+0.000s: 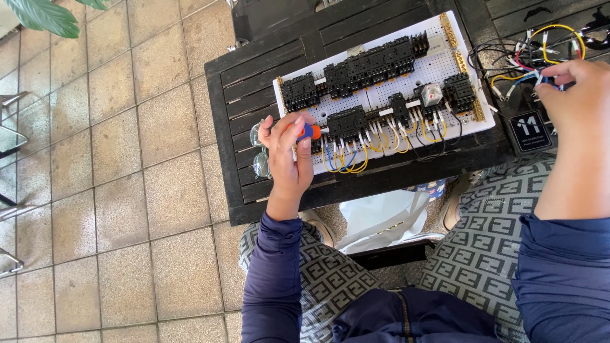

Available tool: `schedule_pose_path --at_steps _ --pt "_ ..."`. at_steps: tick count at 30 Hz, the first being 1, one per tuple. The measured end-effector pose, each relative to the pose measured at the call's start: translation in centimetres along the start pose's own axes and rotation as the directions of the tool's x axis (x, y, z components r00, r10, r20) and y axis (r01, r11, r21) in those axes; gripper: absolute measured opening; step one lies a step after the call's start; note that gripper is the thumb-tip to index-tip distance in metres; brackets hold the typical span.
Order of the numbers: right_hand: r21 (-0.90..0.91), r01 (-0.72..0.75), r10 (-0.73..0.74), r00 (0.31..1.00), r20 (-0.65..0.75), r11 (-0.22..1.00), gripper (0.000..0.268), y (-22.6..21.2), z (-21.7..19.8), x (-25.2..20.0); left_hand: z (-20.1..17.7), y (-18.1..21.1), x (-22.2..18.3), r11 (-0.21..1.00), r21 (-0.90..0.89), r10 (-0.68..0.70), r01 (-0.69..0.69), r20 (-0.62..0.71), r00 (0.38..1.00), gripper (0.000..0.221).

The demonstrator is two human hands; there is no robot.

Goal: Connecting electrical wires to a circuit board using a screwdriver and wire stripper

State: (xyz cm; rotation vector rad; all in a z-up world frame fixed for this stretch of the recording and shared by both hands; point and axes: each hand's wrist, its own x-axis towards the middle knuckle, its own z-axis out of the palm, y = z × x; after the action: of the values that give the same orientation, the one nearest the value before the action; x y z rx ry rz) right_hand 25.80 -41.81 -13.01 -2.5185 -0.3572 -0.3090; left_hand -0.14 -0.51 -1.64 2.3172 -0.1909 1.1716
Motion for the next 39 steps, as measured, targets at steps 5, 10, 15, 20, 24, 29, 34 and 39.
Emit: schedule_pose_path --at_steps 5,10,15,20,24,29,34,39 --pt "0.093 -0.023 0.024 1.000 -0.015 0.995 0.021 0.1 -0.1 0.0 0.1 0.0 0.0 0.999 0.005 0.039 -0.039 -0.019 0.999 0.030" --pt "0.142 -0.110 0.110 0.994 0.011 0.984 0.021 -0.8 -0.6 -0.3 0.1 0.0 0.0 1.000 0.011 0.021 -0.021 -0.013 1.000 0.028" --pt "0.134 -0.094 0.098 0.995 -0.028 0.987 0.020 0.1 -0.1 -0.1 -0.4 0.5 0.6 0.999 0.031 0.029 -0.030 0.042 0.999 0.029" --pt "0.162 -0.115 0.126 0.990 -0.057 0.980 0.017 1.3 0.3 0.3 -1.0 1.5 2.7 0.951 0.308 0.028 -0.027 0.003 1.000 0.016" --pt "-0.010 0.146 -0.145 0.971 -0.189 0.989 0.016 6.3 1.8 1.5 -1.7 3.8 4.4 0.846 0.531 -0.023 -0.044 0.119 0.993 0.034" --pt "0.063 -0.031 0.036 0.996 -0.085 0.998 0.021 0.5 -1.8 1.0 -1.8 6.6 5.6 0.793 0.608 -0.165 -0.034 0.268 0.949 0.031" --pt "0.097 -0.149 0.141 0.986 0.086 0.984 0.037 -2.8 -3.3 0.8 -2.9 5.0 6.3 0.547 0.837 -0.407 -0.019 0.286 0.867 0.045" --pt "-0.059 -0.049 0.059 0.979 0.193 0.997 0.035 -3.0 -0.6 1.5 -3.0 5.8 6.4 0.812 0.577 -0.361 0.086 0.381 0.851 0.049"
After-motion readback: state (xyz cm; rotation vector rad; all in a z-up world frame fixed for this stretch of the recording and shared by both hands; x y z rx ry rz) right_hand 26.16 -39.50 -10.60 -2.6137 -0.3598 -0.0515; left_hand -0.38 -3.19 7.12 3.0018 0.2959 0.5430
